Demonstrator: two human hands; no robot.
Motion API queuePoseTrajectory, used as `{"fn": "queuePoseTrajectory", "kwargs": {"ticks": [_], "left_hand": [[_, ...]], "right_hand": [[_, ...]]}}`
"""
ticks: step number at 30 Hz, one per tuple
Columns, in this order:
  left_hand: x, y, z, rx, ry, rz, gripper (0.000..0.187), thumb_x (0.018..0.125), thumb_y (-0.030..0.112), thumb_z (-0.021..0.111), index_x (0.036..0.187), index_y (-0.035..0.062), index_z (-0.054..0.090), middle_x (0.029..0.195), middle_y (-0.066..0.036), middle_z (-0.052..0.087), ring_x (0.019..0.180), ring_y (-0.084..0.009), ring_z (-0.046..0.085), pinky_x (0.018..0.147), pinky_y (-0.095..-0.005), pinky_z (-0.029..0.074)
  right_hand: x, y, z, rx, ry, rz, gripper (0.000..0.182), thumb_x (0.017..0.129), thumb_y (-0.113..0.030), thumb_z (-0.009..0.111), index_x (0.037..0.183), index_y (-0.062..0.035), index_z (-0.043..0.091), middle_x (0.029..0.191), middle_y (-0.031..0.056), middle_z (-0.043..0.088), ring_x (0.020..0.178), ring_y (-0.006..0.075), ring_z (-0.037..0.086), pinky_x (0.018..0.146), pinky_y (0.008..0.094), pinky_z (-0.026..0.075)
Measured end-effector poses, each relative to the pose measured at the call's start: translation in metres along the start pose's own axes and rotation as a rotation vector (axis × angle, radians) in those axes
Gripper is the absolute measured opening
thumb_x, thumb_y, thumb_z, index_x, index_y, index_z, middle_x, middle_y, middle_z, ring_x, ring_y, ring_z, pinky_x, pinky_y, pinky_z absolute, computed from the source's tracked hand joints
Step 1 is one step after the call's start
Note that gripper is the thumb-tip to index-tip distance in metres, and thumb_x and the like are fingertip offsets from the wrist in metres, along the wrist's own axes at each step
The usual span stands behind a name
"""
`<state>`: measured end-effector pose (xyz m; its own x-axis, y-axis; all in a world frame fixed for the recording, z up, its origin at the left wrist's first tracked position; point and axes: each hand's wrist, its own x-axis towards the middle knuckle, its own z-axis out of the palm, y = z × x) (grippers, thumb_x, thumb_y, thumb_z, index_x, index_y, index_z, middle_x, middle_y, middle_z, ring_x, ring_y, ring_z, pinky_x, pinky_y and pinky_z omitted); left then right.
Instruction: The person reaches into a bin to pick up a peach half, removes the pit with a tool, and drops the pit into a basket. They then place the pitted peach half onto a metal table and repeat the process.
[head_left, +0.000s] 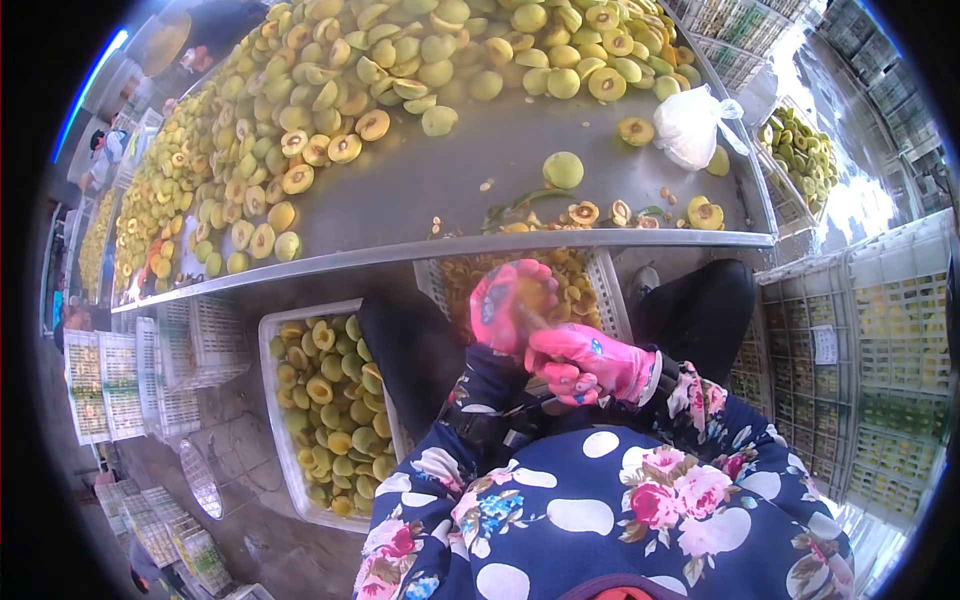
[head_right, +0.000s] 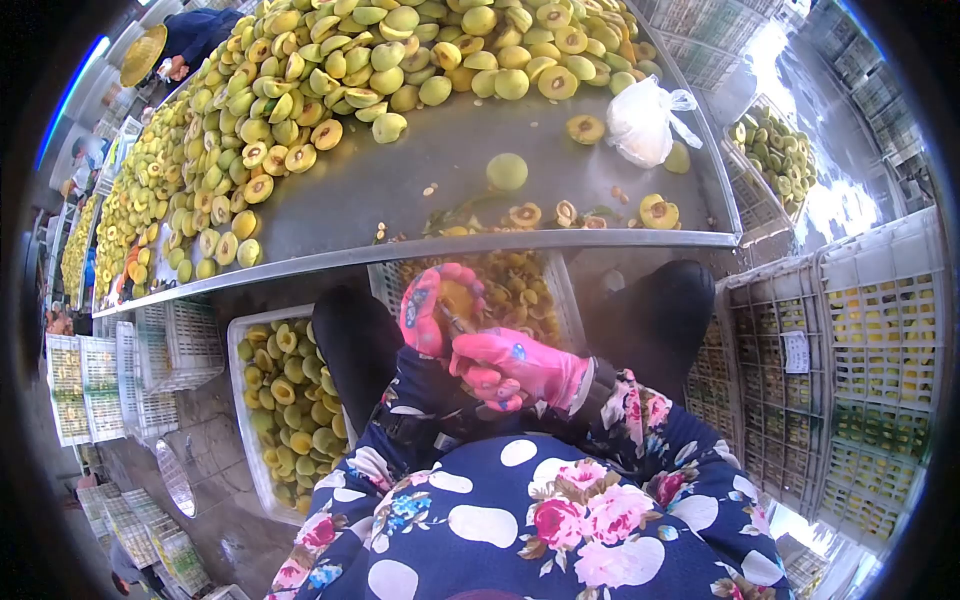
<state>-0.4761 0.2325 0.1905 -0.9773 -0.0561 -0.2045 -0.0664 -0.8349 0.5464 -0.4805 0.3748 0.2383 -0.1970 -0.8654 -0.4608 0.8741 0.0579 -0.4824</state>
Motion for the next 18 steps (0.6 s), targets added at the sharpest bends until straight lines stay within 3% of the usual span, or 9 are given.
{"fn": "queuePoseTrajectory", "kwargs": {"ticks": [2,4,8,12,13,15,18], "left_hand": [[0.002,-0.002,-0.004,-0.046,-0.096,-0.044,0.029,0.088,0.028,0.052,0.099,0.0019,0.056,0.091,-0.012,0.059,0.081,-0.0241,0.057,0.066,-0.0342,0.049],[0.001,-0.004,0.004,-0.082,0.012,-0.071,0.031,0.088,0.031,0.051,0.102,0.0034,0.055,0.094,-0.011,0.058,0.084,-0.0238,0.057,0.068,-0.0341,0.049],[0.016,0.006,-0.008,-0.333,0.187,0.002,0.034,0.088,0.035,0.05,0.103,0.0054,0.055,0.1,-0.009,0.058,0.088,-0.0238,0.056,0.073,-0.0349,0.048],[-0.005,0.064,-0.038,-0.325,0.193,-0.127,0.036,0.089,0.037,0.047,0.101,0.0043,0.058,0.098,-0.01,0.061,0.091,-0.0262,0.058,0.072,-0.0363,0.051],[-0.014,0.077,-0.047,-0.329,0.071,-0.079,0.04,0.089,0.039,0.044,0.103,0.0039,0.058,0.1,-0.011,0.061,0.091,-0.0261,0.058,0.073,-0.0369,0.051],[-0.042,0.112,-0.061,-0.209,0.225,0.084,0.044,0.09,0.041,0.041,0.106,0.0038,0.057,0.101,-0.011,0.061,0.09,-0.0259,0.058,0.073,-0.0373,0.051],[-0.09,0.155,-0.117,0.266,0.488,0.511,0.046,0.093,0.04,0.034,0.11,0.002,0.055,0.099,-0.01,0.06,0.085,-0.0225,0.058,0.071,-0.0359,0.051]], "right_hand": [[0.002,0.002,-0.004,0.123,-0.045,0.012,0.033,0.091,-0.032,0.043,0.085,-0.0005,0.05,0.05,-0.0029,0.037,0.033,0.0059,0.034,0.031,0.0207,0.031],[-0.001,0.005,-0.008,0.186,-0.057,0.023,0.033,0.092,-0.032,0.043,0.085,-0.0004,0.05,0.05,-0.003,0.038,0.033,0.0056,0.034,0.03,0.0204,0.031],[-0.026,0.003,-0.007,0.011,-0.123,-0.121,0.035,0.09,-0.036,0.045,0.082,-0.0025,0.05,0.048,-0.0028,0.038,0.034,0.005,0.035,0.033,0.0185,0.029],[-0.019,0.014,-0.038,-0.333,0.274,-0.085,0.034,0.088,-0.036,0.047,0.081,-0.003,0.053,0.05,-0.0028,0.038,0.038,0.0059,0.036,0.036,0.0198,0.029],[-0.018,0.018,-0.047,-0.348,0.338,-0.032,0.033,0.088,-0.035,0.047,0.081,-0.0028,0.053,0.05,-0.0027,0.037,0.039,0.0062,0.036,0.037,0.0205,0.029],[-0.019,0.02,-0.044,-0.378,0.455,0.057,0.031,0.087,-0.032,0.048,0.075,-0.0039,0.054,0.051,-0.0025,0.037,0.039,0.0081,0.036,0.037,0.0236,0.029],[-0.017,0.033,-0.05,-0.329,0.523,0.119,0.028,0.084,-0.032,0.052,0.073,-0.0056,0.053,0.05,-0.0018,0.038,0.039,0.009,0.038,0.036,0.0239,0.03]]}}
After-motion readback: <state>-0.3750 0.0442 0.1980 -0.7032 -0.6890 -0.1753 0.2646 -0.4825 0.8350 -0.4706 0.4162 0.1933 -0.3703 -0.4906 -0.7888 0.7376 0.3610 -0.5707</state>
